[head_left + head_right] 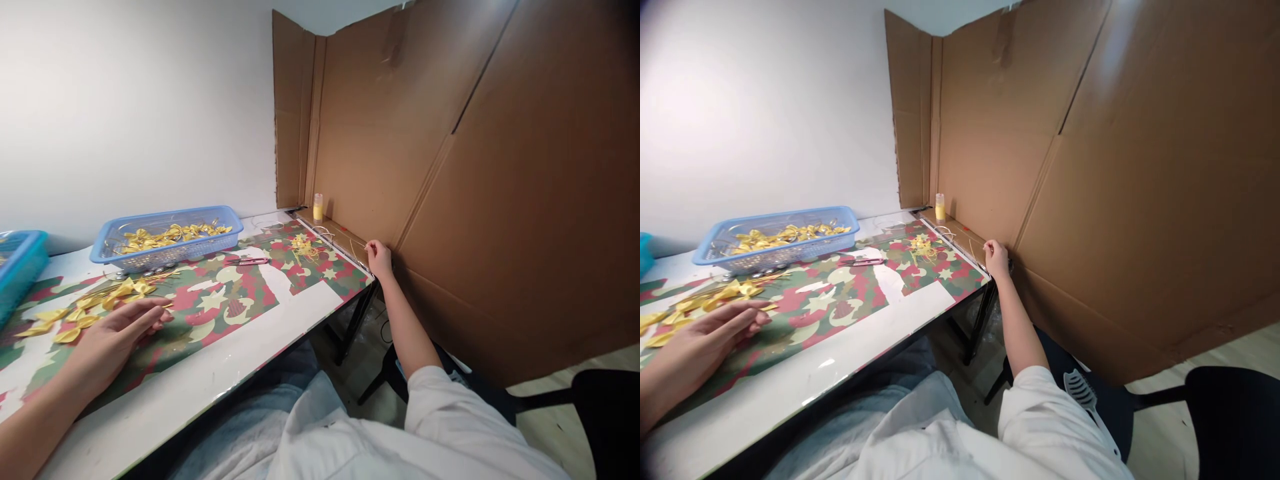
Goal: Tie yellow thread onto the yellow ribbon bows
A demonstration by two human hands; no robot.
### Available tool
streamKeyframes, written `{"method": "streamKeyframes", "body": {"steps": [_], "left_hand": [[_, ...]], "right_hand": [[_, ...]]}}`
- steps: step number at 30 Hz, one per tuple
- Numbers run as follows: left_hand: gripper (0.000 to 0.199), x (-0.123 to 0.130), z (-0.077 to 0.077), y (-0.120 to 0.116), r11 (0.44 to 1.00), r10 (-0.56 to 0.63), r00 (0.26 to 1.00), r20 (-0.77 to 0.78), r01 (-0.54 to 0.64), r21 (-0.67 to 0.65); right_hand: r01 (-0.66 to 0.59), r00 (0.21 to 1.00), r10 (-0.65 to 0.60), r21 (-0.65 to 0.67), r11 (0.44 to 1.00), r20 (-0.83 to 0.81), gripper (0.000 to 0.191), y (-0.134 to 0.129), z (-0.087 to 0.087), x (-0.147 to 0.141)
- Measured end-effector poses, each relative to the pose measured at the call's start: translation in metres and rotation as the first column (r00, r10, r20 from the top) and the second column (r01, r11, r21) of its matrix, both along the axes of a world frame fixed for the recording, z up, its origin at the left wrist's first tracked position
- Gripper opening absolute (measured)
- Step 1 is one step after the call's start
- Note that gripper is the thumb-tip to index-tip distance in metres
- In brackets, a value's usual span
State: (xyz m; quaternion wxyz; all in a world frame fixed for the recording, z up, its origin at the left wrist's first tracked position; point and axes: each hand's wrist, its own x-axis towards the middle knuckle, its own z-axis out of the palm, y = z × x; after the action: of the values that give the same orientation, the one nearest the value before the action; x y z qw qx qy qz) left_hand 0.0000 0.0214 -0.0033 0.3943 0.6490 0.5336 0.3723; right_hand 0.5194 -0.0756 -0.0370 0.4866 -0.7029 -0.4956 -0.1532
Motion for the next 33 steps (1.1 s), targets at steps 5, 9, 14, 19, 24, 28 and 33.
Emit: {"method": "streamKeyframes", "body": {"steps": [5,9,14,19,24,28,33], "left_hand": [[0.067,-0.008,-0.011,0.010,0.996,-0.005,0.998,0.064,0.011,-0.091],[0.066,-0.008,-0.010,0.009,0.994,-0.004,0.996,0.085,0.014,-0.107],[0.067,-0.004,-0.002,0.002,0.995,0.019,0.999,0.045,-0.015,-0.096],[0.065,-0.004,-0.003,0.003,0.996,-0.001,0.999,0.036,0.004,-0.090],[0.065,-0.003,-0.002,0.003,0.998,-0.002,1.000,0.023,0.003,-0.066],[0.068,-0.002,0.002,-0.001,0.997,0.007,1.000,0.013,-0.006,-0.081],[0.072,0.000,0.003,-0.003,1.000,0.011,1.000,-0.016,-0.012,-0.024]], "right_hand": [[-0.011,1.000,0.011,-0.009,1.000,0.003,0.015,0.000,0.000,0.000],[0.008,1.000,-0.008,-0.008,1.000,0.004,0.015,0.000,0.000,0.000],[0.024,1.000,-0.024,-0.009,1.000,0.009,0.016,0.000,0.000,0.000],[0.004,1.000,-0.004,-0.019,1.000,0.017,0.016,-0.001,0.000,-0.001],[0.001,1.000,-0.001,-0.024,1.000,0.016,0.015,0.000,0.000,-0.001],[-0.002,1.000,0.003,-0.025,1.000,0.014,0.016,0.000,-0.001,0.000],[-0.021,1.000,0.022,-0.039,0.999,0.016,0.016,0.000,-0.001,-0.001]]}}
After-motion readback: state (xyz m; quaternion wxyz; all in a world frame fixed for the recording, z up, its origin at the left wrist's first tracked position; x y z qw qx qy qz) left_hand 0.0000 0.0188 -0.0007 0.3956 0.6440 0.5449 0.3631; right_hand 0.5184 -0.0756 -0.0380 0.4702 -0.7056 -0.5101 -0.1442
